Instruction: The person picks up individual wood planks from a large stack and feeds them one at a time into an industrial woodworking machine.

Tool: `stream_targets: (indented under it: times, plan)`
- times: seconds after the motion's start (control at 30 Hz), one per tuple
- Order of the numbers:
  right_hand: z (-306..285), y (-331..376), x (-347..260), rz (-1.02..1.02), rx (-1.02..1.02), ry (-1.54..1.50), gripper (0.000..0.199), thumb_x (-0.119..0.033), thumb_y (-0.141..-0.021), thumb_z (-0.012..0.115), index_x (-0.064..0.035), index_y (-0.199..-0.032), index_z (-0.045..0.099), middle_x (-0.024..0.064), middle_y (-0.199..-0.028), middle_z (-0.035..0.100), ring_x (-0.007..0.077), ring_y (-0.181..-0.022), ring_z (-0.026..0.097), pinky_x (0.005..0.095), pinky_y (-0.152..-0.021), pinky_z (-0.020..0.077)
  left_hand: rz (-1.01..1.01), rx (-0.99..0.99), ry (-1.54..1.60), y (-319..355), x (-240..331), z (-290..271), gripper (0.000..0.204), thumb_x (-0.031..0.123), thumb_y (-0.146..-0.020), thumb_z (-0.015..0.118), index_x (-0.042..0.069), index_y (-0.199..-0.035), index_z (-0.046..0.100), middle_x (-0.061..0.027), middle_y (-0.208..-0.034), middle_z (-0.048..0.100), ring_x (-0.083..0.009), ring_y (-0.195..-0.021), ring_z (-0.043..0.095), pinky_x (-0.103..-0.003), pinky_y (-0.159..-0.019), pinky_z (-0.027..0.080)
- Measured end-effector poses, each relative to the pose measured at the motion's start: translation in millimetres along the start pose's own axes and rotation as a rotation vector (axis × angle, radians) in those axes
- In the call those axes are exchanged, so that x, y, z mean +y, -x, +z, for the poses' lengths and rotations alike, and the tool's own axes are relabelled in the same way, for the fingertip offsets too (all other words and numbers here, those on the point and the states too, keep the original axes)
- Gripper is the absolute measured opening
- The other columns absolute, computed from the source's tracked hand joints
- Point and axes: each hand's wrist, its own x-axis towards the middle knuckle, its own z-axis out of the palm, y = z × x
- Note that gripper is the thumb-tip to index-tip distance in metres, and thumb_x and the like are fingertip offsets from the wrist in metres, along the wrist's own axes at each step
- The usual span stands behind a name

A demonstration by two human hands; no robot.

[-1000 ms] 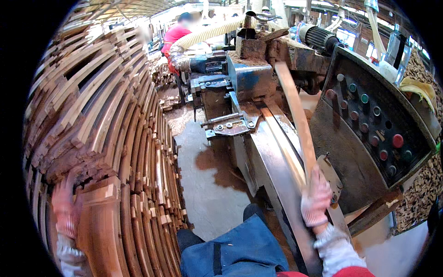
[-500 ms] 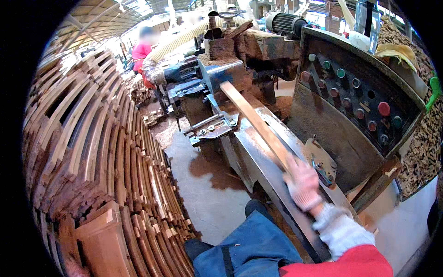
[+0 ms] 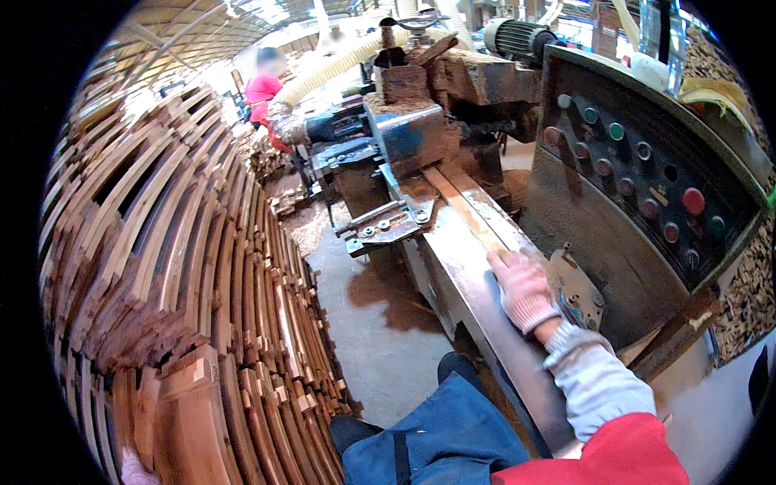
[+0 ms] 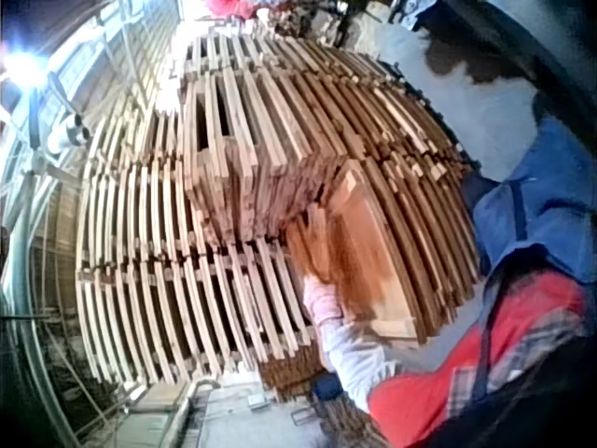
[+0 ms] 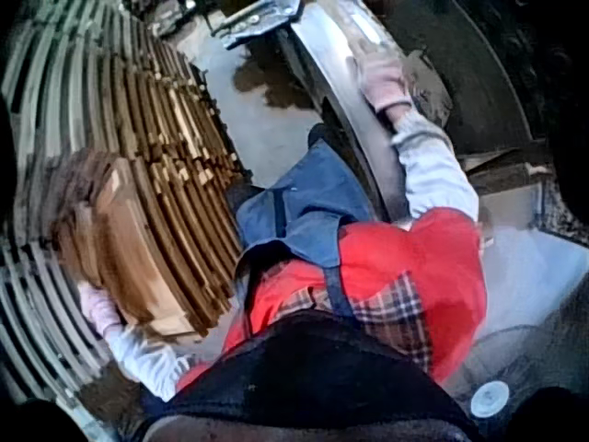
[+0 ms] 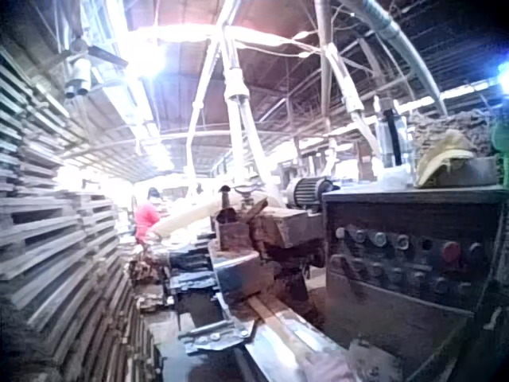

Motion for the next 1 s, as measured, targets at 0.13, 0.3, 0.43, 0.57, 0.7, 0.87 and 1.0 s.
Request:
stream_targets:
  times: [0.13, 0.3, 0.43, 0.57, 0.7, 0.87, 1.0]
  plan:
    - [23.2, -58.3, 6.0, 0.06, -0.036, -0.061, 0.038, -0.019, -0.096, 0.059, -0.014, -0.133, 0.065, 0.0129, -0.112, 0.071, 0.0364, -0.107, 0.068, 0.0475, -0.09, 0.0558, 0.387, 0.386, -0.057, 9.6, 26.1, -22.8, 0.077, 0.017, -0.085, 0.068, 0.004, -0.157, 0.045, -0.0169, -0.117, 0.063, -0.037, -0.105, 0.064, -0.049, -0.08, 0.052]
    - [-21.6, -50.5, -89.5, -0.22, 0.137, -0.941, 0.048, -0.022, -0.096, 0.074, -0.007, -0.142, 0.068, 0.0166, -0.141, 0.07, 0.0333, -0.133, 0.064, 0.0421, -0.116, 0.0482, 0.864, 0.912, -0.097, 89.4, 181.9, -144.8, 0.055, 0.019, -0.084, 0.072, 0.007, -0.137, 0.06, -0.0067, -0.093, 0.062, -0.0248, -0.089, 0.066, -0.042, -0.076, 0.052]
    - [-130.9, 15.4, -115.7, -0.613, -0.005, -0.945, 0.104, -0.034, -0.076, 0.091, -0.0049, -0.162, 0.041, 0.027, -0.163, 0.043, 0.0398, -0.148, 0.049, 0.046, -0.12, 0.045, 1.354, 0.866, 0.074, 92.1, 309.8, -205.9, 0.047, 0.021, -0.088, 0.067, 0.004, -0.133, 0.062, -0.0067, -0.098, 0.064, -0.0231, -0.092, 0.066, -0.041, -0.084, 0.053]
    - [-153.1, 92.0, -97.9, -0.127, -0.094, -0.752, 0.094, -0.031, -0.072, 0.092, -0.0019, -0.152, 0.054, 0.0223, -0.121, 0.072, 0.0395, -0.109, 0.072, 0.0421, -0.094, 0.0591, 1.398, 1.375, 0.184, 99.5, 369.7, -222.3, 0.044, 0.022, -0.09, 0.064, 0.008, -0.131, 0.063, -0.0089, -0.106, 0.067, -0.0272, -0.098, 0.068, -0.046, -0.088, 0.055]
    - [-150.6, 182.0, -45.3, 0.162, -0.08, -0.372, 0.09, -0.027, -0.076, 0.088, -0.0052, -0.155, 0.051, 0.0186, -0.12, 0.071, 0.0378, -0.101, 0.071, 0.0458, -0.088, 0.058, 1.287, 1.187, 0.265, 88.1, 330.8, -241.4, 0.048, 0.022, -0.095, 0.056, 0.011, -0.141, 0.057, -0.0116, -0.128, 0.068, -0.0324, -0.125, 0.064, -0.047, -0.115, 0.047]
    - [-129.9, 210.4, -26.4, 0.357, -0.246, 0.058, 0.092, -0.027, -0.081, 0.083, -0.0082, -0.162, 0.043, 0.0186, -0.131, 0.066, 0.0368, -0.106, 0.066, 0.0469, -0.093, 0.0539, 1.017, 1.034, 0.455, -14.8, 249.7, -169.6, 0.063, 0.002, -0.074, 0.078, 0.003, -0.135, 0.064, -0.0158, -0.125, 0.071, -0.0362, -0.12, 0.067, -0.048, -0.107, 0.053]
    - [-54.5, 140.7, -7.8, 0.235, 0.122, -0.013, 0.09, -0.025, -0.084, 0.078, -0.008, -0.164, 0.04, 0.0187, -0.127, 0.064, 0.0381, -0.103, 0.064, 0.0483, -0.09, 0.0528, 0.477, 0.816, 0.4, -85.3, 94.6, -37.4, 0.07, 0.003, -0.082, 0.076, 0.008, -0.15, 0.058, -0.0212, -0.13, 0.067, -0.043, -0.124, 0.062, -0.05, -0.106, 0.051]
